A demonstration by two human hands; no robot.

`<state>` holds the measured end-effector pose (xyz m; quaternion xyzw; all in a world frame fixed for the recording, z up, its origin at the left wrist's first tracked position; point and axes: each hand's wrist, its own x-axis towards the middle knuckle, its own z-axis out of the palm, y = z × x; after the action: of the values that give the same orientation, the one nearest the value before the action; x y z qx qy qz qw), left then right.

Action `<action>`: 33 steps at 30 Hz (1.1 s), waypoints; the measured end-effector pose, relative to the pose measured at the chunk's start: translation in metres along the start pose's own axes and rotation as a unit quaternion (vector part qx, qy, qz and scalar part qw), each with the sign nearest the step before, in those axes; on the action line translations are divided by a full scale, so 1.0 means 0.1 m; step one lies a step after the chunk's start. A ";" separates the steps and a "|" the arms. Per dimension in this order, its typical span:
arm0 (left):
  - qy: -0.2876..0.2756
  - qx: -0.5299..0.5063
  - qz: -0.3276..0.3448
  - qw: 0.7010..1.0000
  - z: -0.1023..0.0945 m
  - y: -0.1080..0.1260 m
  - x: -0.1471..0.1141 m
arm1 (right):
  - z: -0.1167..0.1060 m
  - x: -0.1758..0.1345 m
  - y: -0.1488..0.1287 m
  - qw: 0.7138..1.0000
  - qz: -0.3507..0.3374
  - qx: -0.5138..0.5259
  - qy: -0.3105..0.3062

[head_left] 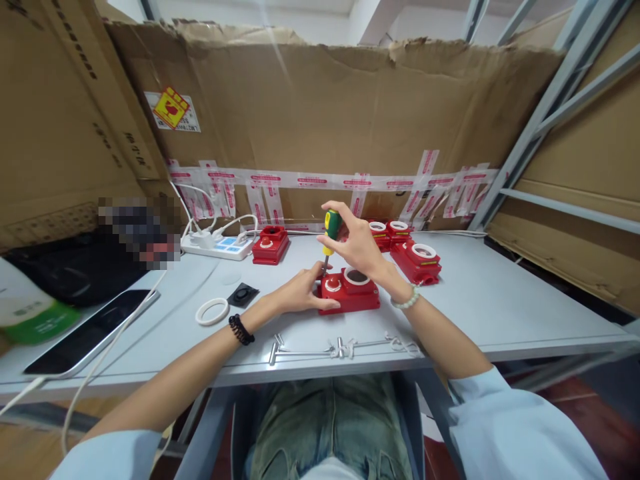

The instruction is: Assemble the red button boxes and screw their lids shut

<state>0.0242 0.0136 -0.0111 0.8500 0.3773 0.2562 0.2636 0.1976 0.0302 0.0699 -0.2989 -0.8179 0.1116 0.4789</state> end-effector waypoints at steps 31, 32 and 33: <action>0.000 0.004 -0.001 1.000 0.00 0.01 0.00 | 0.00 -0.05 0.04 0.999 -0.005 0.033 -0.025; 0.003 -0.001 0.002 1.000 0.01 0.00 0.00 | -0.01 -0.04 0.05 0.998 -0.007 0.056 -0.036; 0.006 -0.005 0.004 1.000 0.01 0.00 0.00 | -0.01 -0.04 0.05 0.997 -0.008 0.059 -0.042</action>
<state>0.0250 0.0134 -0.0118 0.8487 0.3742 0.2645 0.2641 0.2017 0.0313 0.0652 -0.2592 -0.8314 0.1680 0.4619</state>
